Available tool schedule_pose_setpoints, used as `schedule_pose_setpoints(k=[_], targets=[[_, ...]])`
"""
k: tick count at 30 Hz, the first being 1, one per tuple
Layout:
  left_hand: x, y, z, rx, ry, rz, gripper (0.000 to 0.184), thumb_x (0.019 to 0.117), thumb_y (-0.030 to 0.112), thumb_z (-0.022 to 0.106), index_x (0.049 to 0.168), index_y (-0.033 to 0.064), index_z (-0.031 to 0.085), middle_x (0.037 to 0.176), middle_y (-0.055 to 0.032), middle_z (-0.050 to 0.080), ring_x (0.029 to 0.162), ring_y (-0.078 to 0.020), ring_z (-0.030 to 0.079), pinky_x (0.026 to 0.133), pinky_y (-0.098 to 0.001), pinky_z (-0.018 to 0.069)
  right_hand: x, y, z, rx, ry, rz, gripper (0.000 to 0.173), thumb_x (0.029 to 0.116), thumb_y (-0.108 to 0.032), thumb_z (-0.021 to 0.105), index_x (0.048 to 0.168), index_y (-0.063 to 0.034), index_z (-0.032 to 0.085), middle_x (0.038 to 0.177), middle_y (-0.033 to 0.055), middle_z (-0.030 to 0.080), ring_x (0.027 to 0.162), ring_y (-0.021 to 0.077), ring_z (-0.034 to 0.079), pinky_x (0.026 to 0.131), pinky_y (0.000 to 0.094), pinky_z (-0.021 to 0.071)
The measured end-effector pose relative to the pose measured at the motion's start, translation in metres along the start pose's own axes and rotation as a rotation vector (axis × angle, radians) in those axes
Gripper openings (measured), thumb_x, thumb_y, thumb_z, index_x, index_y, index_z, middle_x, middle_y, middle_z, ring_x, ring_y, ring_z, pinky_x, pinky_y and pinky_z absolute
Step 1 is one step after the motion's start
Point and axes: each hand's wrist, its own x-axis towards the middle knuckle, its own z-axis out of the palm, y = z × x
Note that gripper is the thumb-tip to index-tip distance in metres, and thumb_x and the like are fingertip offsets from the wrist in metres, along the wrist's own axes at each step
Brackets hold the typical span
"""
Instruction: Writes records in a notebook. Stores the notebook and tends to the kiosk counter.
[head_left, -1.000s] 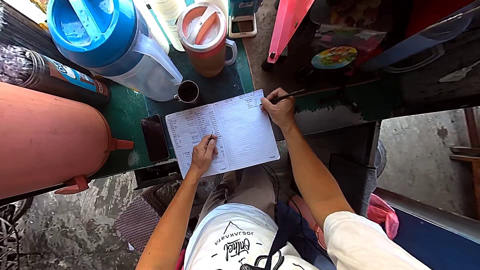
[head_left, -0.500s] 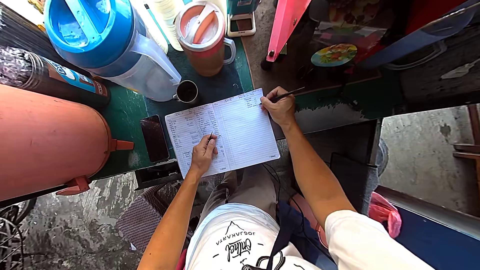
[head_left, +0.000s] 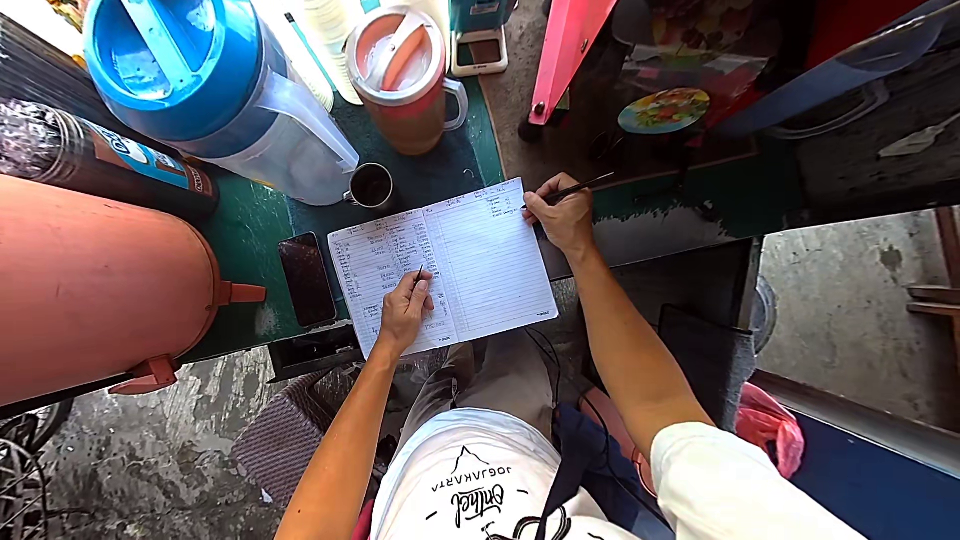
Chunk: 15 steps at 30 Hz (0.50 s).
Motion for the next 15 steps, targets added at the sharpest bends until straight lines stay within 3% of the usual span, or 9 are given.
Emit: schedule_pose_setpoints(k=[15], targets=[[-0.0002,-0.0002,0.0011,-0.003,0.002,-0.003,0.032,0.1109,0.020,0.039,0.129,0.0069,0.063,0.068,0.0019,0.064,0.053,-0.0050,0.054,0.052,-0.0206,0.0463,-0.0003,0.0000,-0.0022,-0.002,0.012,-0.015,0.019,0.0889,-0.010,0.078,0.090,-0.0058,0.059,0.070,0.0010,0.071,0.058,0.0103,0.070,0.058,0.0274,0.0623]])
